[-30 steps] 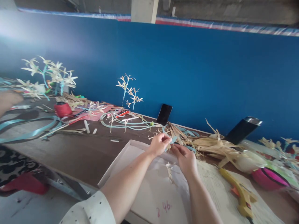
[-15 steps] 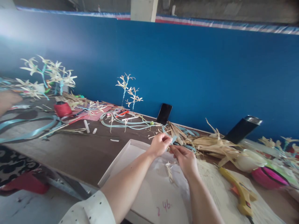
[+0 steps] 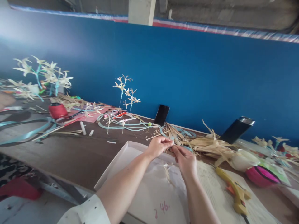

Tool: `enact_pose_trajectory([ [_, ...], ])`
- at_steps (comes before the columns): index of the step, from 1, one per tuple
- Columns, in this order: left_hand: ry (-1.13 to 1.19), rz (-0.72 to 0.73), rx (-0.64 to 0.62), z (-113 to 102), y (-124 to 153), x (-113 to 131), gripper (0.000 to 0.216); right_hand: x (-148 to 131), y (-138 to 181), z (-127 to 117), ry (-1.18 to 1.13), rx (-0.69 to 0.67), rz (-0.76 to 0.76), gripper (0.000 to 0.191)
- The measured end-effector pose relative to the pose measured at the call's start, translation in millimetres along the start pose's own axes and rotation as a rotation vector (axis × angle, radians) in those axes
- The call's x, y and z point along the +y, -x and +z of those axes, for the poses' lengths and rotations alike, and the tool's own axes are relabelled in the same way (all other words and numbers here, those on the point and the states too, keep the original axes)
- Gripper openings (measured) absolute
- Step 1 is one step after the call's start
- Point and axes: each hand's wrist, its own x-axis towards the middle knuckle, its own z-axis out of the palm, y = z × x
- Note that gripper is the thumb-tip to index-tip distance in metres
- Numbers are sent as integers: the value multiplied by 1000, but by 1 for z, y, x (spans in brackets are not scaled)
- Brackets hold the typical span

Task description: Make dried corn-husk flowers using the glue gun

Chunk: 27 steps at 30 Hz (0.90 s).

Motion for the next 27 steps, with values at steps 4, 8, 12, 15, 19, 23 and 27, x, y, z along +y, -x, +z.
enact_pose_trajectory([
  [4,-1,-39,32,1,1,3,37,-1,2,1,70,23,-47,40],
  [8,-20,-52,39,0,1,3,36,2,3,2,107,53,-88,40],
  [12,-37,-32,34,-1,1,2,37,5,3,2,156,78,-143,38],
  [15,-59,-28,34,-1,2,2,36,5,4,2,179,77,-172,38],
  [19,-95,-12,64,0,3,3,30,1,6,2,199,43,-170,40],
  [23,-128,1,78,1,4,5,26,-2,8,2,185,14,-125,42],
  [27,-142,7,70,0,4,8,28,-4,8,5,114,31,-75,46],
])
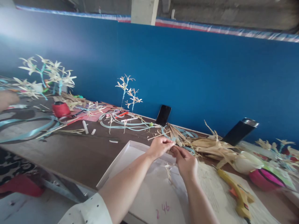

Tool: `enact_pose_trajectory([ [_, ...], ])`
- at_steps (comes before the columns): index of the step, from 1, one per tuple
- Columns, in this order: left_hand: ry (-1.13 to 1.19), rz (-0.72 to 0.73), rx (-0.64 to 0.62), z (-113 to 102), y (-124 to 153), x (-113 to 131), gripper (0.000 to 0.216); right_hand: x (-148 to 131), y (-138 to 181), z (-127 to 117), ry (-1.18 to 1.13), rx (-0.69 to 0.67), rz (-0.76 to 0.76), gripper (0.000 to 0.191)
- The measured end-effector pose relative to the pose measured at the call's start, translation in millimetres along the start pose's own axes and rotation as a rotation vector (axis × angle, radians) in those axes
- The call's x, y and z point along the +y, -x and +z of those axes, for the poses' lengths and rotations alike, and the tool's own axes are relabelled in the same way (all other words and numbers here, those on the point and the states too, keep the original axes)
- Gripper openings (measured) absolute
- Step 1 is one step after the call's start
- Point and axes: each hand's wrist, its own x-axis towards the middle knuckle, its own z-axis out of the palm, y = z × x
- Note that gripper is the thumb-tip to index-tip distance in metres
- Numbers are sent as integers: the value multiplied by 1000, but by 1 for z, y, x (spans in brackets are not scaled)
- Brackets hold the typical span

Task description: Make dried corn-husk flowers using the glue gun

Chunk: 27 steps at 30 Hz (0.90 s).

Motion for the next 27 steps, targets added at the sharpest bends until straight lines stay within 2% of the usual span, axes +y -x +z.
enact_pose_trajectory([
  [4,38,20,-36,-1,0,0,27,0,-1,2,-56,25,52,48],
  [8,133,-2,-77,0,0,1,29,1,-2,0,-58,5,32,47],
  [14,212,-13,-125,2,4,6,33,1,-2,-2,-54,44,18,48],
  [19,147,-14,-69,1,2,0,33,0,-1,0,-72,-19,30,45],
  [23,22,53,-7,-1,-1,-2,28,-1,2,1,-171,-58,67,50],
  [27,-188,200,37,-1,1,0,22,1,2,-2,-225,65,27,54],
])
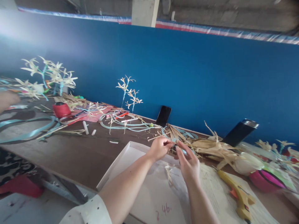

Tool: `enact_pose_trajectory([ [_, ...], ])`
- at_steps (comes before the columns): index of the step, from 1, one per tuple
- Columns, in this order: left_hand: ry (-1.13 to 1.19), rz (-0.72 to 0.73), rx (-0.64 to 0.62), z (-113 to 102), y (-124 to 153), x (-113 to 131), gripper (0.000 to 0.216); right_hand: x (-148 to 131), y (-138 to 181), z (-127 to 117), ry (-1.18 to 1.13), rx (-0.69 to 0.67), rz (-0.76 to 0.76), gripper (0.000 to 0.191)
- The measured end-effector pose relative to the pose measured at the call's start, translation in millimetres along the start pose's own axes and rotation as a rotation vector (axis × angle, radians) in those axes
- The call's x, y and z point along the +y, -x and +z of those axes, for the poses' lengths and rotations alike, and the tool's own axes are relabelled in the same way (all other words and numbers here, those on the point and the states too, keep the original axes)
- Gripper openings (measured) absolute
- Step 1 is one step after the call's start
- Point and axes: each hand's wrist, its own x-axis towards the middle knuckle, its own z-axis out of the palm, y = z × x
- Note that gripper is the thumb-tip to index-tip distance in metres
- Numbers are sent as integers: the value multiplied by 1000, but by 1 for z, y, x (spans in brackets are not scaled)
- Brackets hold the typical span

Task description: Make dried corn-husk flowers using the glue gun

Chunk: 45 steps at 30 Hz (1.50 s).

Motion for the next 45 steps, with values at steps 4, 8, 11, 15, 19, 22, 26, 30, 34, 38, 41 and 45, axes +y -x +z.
enact_pose_trajectory([
  [4,-150,110,-51,3,4,1,21,2,-4,-3,41,26,-19,47],
  [8,-197,122,-81,4,6,2,20,6,-8,-4,143,-8,-42,38],
  [11,-196,79,-86,6,7,2,20,9,-10,-5,236,18,-140,35],
  [15,-139,-16,-61,9,7,3,21,13,-11,-4,309,76,-199,36],
  [19,-93,-116,-74,10,7,4,23,14,-10,-2,293,98,-163,36],
  [22,-93,-144,-79,9,8,6,25,13,-9,-1,318,118,-166,36],
  [26,-106,-172,-71,9,9,8,26,11,-8,2,343,145,-158,40],
  [30,-102,-193,-75,10,9,7,27,10,-7,5,348,153,-147,43],
  [34,-96,-186,-64,10,7,7,28,10,-7,6,361,155,-128,40],
  [38,-99,-194,-50,10,7,8,28,10,-7,7,382,153,-121,40],
  [41,-93,-198,-45,12,8,9,27,11,-8,8,400,162,-126,41],
  [45,-81,-190,-34,13,8,5,25,15,-9,6,420,160,-132,41],
])
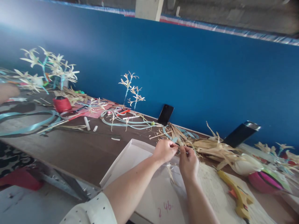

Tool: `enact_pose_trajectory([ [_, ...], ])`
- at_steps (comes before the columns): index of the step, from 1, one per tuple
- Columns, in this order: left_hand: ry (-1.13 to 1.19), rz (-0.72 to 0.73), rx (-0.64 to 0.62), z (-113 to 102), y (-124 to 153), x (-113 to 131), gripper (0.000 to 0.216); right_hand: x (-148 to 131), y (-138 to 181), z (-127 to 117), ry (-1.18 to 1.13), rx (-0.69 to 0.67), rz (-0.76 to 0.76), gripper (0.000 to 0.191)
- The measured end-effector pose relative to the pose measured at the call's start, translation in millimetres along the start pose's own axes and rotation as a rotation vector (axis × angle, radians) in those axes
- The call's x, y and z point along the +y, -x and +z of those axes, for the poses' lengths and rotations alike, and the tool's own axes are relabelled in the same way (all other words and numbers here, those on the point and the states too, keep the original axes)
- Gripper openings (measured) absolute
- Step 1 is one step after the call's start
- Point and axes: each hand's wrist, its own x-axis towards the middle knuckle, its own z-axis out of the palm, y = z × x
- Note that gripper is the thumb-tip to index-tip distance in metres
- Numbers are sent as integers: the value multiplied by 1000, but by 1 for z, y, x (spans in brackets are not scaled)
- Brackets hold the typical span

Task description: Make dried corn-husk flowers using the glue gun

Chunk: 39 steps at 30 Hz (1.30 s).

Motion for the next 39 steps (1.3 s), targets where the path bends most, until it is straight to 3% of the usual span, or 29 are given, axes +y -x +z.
enact_pose_trajectory([
  [4,32,-52,112,-7,-9,-9,19,6,-4,-9,13,113,49,42],
  [7,179,-179,92,-14,-15,-14,22,10,-6,-15,-73,157,114,42],
  [16,420,-195,31,-12,-17,-9,21,9,-5,-12,-424,28,314,45],
  [22,431,-118,-15,-9,-19,-18,28,9,-3,-10,-517,-46,315,43],
  [27,438,-47,-63,-8,-17,-19,34,2,0,-9,-618,-199,344,47],
  [32,472,-29,-71,-10,-14,-13,39,-3,1,-8,-737,-261,376,37],
  [39,448,3,-55,-13,-13,-9,40,-3,4,-7,-773,-365,333,48],
])
